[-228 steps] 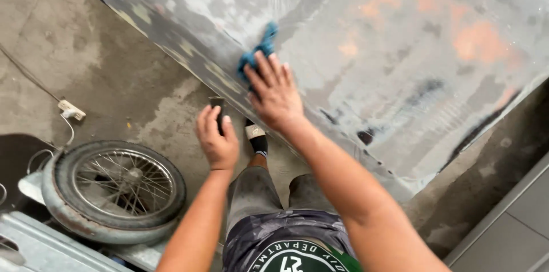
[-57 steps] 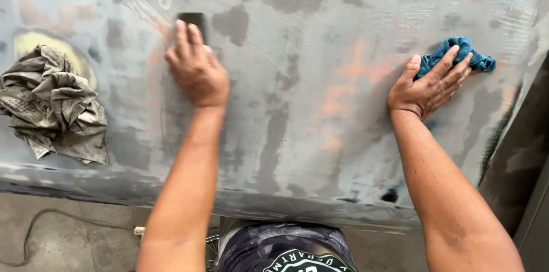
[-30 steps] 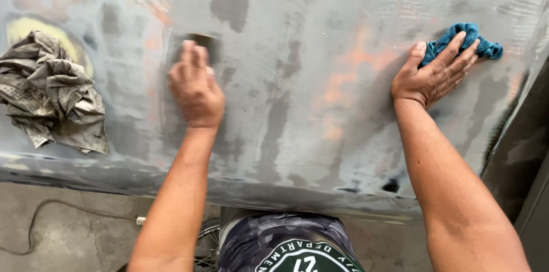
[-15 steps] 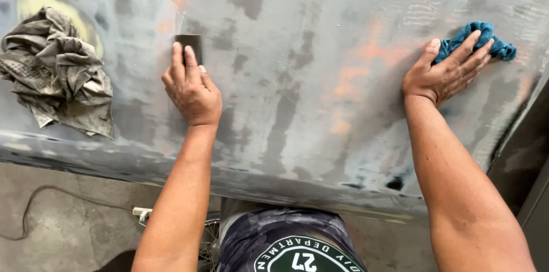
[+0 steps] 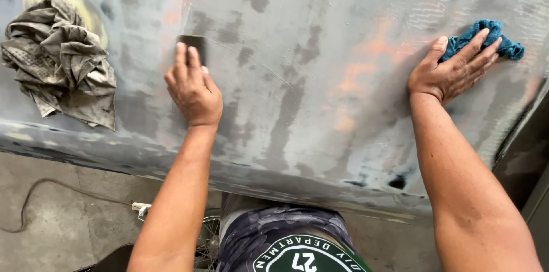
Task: The person scrubs a large, flat car part with a sanding block and a blue cloth. They repeatedly dip the tools into a green bucket of water and continue scrubbing the surface, focusing on the area around a chrome fuel cap.
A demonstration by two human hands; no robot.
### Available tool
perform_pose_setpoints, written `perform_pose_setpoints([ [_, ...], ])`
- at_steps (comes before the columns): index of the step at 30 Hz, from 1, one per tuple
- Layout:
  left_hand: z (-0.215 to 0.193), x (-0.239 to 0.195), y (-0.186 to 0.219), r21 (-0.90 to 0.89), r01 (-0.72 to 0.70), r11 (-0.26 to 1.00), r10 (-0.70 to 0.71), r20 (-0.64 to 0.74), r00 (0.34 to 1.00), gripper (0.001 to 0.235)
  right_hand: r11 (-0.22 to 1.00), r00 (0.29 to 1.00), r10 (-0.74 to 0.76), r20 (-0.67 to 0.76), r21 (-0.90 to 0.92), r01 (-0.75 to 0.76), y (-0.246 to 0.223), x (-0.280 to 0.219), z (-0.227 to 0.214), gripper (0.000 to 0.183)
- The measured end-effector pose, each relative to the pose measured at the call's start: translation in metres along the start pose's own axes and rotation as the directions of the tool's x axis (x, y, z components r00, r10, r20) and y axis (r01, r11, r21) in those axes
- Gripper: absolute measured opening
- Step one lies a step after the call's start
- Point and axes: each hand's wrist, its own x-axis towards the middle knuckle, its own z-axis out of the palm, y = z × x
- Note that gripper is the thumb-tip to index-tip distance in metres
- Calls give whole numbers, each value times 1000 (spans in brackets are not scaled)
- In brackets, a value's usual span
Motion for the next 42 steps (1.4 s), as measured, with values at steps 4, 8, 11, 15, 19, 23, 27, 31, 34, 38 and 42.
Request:
perform_pose_setpoints([
  [4,0,-37,70,65,-91,994,92,-18,996,47,999,1000,10,9,-37,-9,6,2,8,68],
  [8,15,-109,112,-378,-596,709,697,241,676,52,1000,1000,-18,-17,-20,17,4,0,5,71],
  [11,29,-64,75,-281,-586,760,647,243,723,54,1000,1000,11,5,4,-11,-5,-1,-10,69],
  [15,24,40,52,70,150,986,-146,-49,988,44,999,1000,-5,-26,34,6,-7,1,-7,69],
  [19,38,13,119,-31,-253,967,252,-45,967,50,989,992,-125,-3,82,124,-21,-1,-30,69],
  [23,61,7,129,-177,-604,777,629,207,749,55,782,789,-609,83,229,580,-27,-2,-39,65],
  [27,63,91,86,91,-202,975,203,2,979,55,788,796,-599,92,243,565,-30,-7,-43,61],
  [31,72,92,144,30,104,994,-102,-58,993,49,817,839,-544,29,245,522,-34,-3,-42,64],
  [34,75,56,192,-46,-500,865,499,181,847,51,813,831,-555,35,237,532,-30,-1,-40,63],
  [38,86,86,151,-80,-770,633,768,186,613,53,829,840,-537,75,232,509,-32,-3,-39,64],
  [42,89,154,107,140,-214,967,218,-17,976,58,828,844,-532,67,251,501,-34,-3,-42,63],
])
